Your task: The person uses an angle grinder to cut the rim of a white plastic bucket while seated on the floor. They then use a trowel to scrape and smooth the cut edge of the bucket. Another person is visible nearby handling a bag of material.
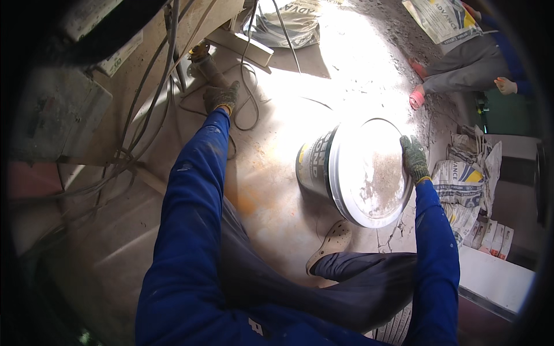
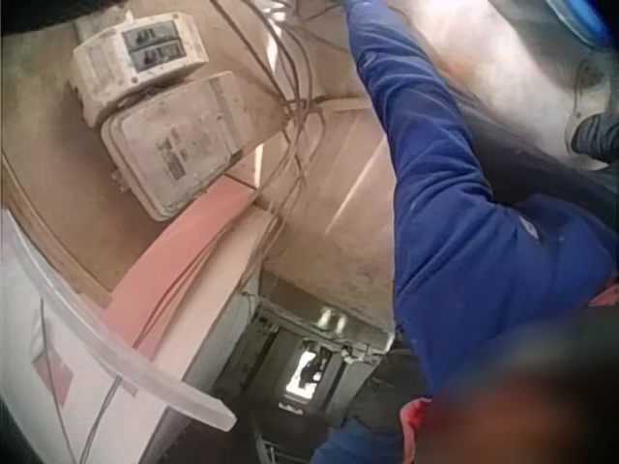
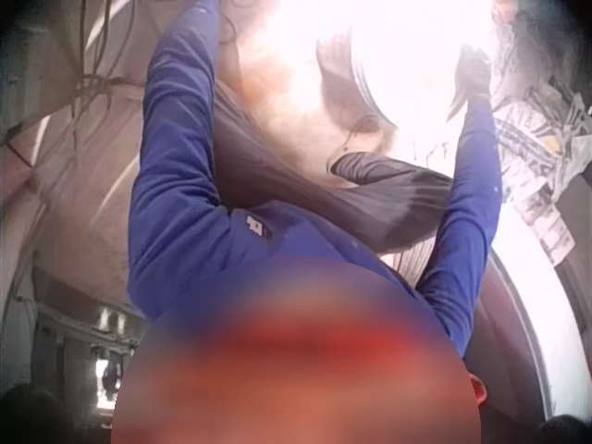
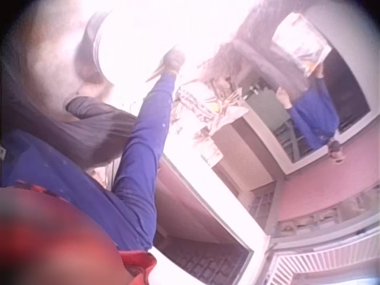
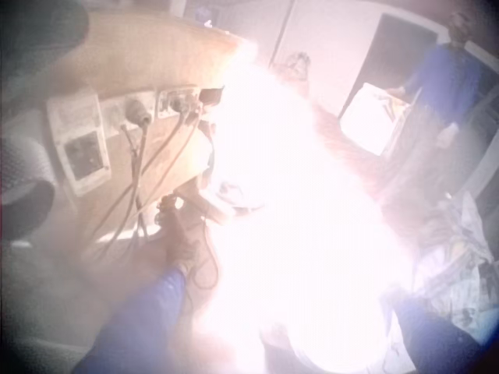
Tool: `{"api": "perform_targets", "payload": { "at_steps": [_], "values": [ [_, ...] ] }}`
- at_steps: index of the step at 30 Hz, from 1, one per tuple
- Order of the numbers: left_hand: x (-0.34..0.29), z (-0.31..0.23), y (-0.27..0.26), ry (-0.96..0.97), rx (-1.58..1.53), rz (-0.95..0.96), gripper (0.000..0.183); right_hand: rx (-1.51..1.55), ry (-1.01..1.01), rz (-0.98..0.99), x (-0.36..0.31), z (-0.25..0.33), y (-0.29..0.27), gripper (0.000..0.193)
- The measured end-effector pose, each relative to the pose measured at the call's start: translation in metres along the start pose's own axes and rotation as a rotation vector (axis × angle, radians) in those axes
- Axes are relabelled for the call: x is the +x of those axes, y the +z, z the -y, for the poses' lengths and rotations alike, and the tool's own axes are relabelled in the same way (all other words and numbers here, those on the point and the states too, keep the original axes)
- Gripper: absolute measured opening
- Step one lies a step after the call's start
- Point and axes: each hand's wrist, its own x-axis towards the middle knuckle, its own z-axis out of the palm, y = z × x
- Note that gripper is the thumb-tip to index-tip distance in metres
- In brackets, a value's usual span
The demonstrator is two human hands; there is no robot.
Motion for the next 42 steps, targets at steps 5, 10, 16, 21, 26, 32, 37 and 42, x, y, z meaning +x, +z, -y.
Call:
{"api": "perform_targets", "payload": {
  "at_steps": [5,10,16,21,26,32,37,42],
  "values": [
    [0.032,-0.016,0.013,0.406,0.161,-0.122,0.053,0.28,0.187,0.001,-0.002,-0.003,0.002,0.068],
    [0.059,-0.015,0.004,0.284,-0.14,0.036,0.037,0.43,0.228,0.017,-0.006,0.015,-0.027,0.071],
    [0.02,0.004,-0.041,0.172,-0.802,0.403,0.02,0.682,0.44,-0.018,-0.007,0.042,-0.065,0.089],
    [-0.082,0.02,-0.087,-0.017,-1.253,1.034,0.012,0.734,0.365,-0.019,-0.007,0.041,-0.067,0.093],
    [-0.224,0.056,-0.138,-0.167,-1.198,0.881,0.01,0.793,0.405,0.01,-0.013,0.045,-0.074,0.098],
    [-0.312,0.071,-0.158,-0.137,-1.271,1.051,0.02,0.709,0.545,0.021,-0.021,0.059,-0.085,0.103],
    [-0.376,0.089,-0.175,-0.13,-1.294,1.207,0.025,0.657,0.597,0.038,-0.045,0.057,-0.069,0.095],
    [-0.386,0.094,-0.172,0.105,-1.255,1.218,0.026,1.131,0.809,0.245,-0.086,0.055,-0.081,0.084]
  ]
}}
